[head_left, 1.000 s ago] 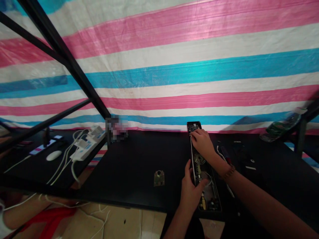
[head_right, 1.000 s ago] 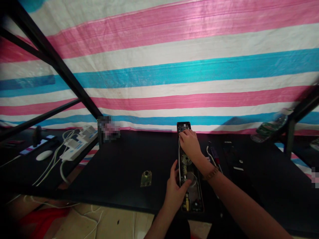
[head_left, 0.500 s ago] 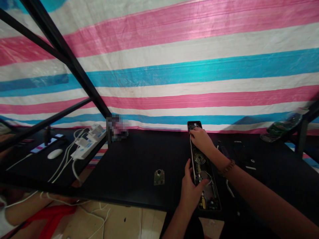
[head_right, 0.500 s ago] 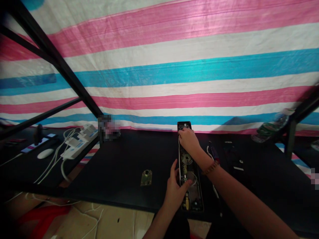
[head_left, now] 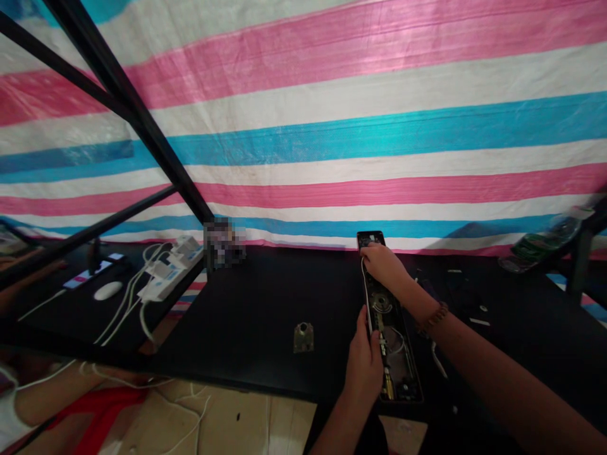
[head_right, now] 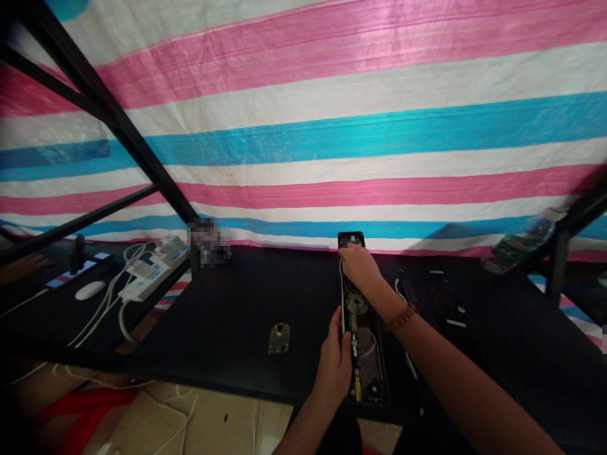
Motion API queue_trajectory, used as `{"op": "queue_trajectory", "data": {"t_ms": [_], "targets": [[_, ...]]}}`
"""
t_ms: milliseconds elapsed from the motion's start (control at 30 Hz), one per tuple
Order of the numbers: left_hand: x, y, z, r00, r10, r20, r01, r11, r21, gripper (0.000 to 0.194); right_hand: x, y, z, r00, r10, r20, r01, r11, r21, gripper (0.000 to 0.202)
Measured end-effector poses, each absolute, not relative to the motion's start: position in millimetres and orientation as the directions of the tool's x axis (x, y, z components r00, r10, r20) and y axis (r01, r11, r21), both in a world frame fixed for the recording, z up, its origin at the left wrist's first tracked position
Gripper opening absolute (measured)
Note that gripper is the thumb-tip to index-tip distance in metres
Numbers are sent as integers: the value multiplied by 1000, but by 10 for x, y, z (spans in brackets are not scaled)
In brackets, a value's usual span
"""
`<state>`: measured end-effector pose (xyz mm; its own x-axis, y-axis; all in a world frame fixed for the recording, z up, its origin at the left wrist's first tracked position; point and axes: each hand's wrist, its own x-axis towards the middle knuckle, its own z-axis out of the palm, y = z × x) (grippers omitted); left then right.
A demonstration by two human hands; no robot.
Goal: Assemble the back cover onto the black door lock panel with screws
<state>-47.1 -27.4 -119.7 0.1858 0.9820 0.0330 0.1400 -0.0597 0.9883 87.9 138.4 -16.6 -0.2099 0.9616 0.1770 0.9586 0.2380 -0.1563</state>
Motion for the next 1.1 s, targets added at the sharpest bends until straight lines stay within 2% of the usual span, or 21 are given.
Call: {"op": "queue_trajectory", "data": {"t_ms": [167,400,767,967,1100], "targets": [[-469,-282,-1172,185,982,23,146,-50,988,60,896,1410,-116,-249,958,145,951,270,-152,25],[-470,-273,-1141,182,983,14,145,-41,989,57,908,1350,-96,-212,965,157,962,234,-143,25],[-479,-292,-1132,181,983,16,156,-45,987,58,777,1299,36,-251,962,106,967,254,-17,26],[-474,-293,-1127,179,984,5,156,-34,987,57,769,1277,18,-222,969,109,974,226,-30,27],[-472,-289,-1153,186,982,-12,163,-19,987,58,811,1350,-33,-218,970,107,970,227,-87,25]]}}
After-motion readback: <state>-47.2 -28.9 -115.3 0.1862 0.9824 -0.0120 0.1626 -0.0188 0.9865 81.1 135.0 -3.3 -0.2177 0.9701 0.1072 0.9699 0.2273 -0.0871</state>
